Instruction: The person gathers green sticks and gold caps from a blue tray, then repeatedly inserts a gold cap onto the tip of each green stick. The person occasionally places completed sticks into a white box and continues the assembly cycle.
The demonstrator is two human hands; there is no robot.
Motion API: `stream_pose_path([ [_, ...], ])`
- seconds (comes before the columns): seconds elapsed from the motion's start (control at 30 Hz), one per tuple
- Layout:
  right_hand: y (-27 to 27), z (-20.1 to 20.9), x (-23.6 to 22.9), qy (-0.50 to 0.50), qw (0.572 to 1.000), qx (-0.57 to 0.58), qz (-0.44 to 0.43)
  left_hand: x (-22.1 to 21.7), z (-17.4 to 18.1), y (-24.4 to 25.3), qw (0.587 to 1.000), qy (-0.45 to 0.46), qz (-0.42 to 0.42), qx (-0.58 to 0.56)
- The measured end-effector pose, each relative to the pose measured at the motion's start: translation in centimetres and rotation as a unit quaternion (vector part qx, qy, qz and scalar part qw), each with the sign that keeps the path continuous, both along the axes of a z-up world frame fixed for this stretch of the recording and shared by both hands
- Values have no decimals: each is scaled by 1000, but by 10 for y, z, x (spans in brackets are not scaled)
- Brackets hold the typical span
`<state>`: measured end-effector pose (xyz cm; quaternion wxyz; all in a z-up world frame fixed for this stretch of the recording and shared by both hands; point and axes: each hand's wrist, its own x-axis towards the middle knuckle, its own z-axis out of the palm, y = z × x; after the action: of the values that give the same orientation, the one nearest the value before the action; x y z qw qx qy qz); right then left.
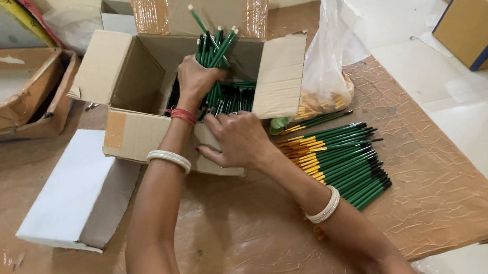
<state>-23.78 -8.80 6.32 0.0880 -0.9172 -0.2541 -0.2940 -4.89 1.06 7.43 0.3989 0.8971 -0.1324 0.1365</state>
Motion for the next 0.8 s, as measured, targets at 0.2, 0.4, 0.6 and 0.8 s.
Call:
stream_pose_path([
  [0.2, -2, 1, 2, -12, 1000, 4, -3, 9, 3, -5, 981, -47, 13, -190],
  [0.4, -8, 1, 6, -53, 998, 28, 17, 27, 37, -12, 893, -57, -165, -414],
  [0.6, -13, -1, 26, -61, 998, 24, -9, -12, 103, 2, 869, 4, -171, -465],
  [0.8, -16, -4, 29, -54, 998, -11, -24, -135, 127, 38, 824, -40, -301, -479],
])
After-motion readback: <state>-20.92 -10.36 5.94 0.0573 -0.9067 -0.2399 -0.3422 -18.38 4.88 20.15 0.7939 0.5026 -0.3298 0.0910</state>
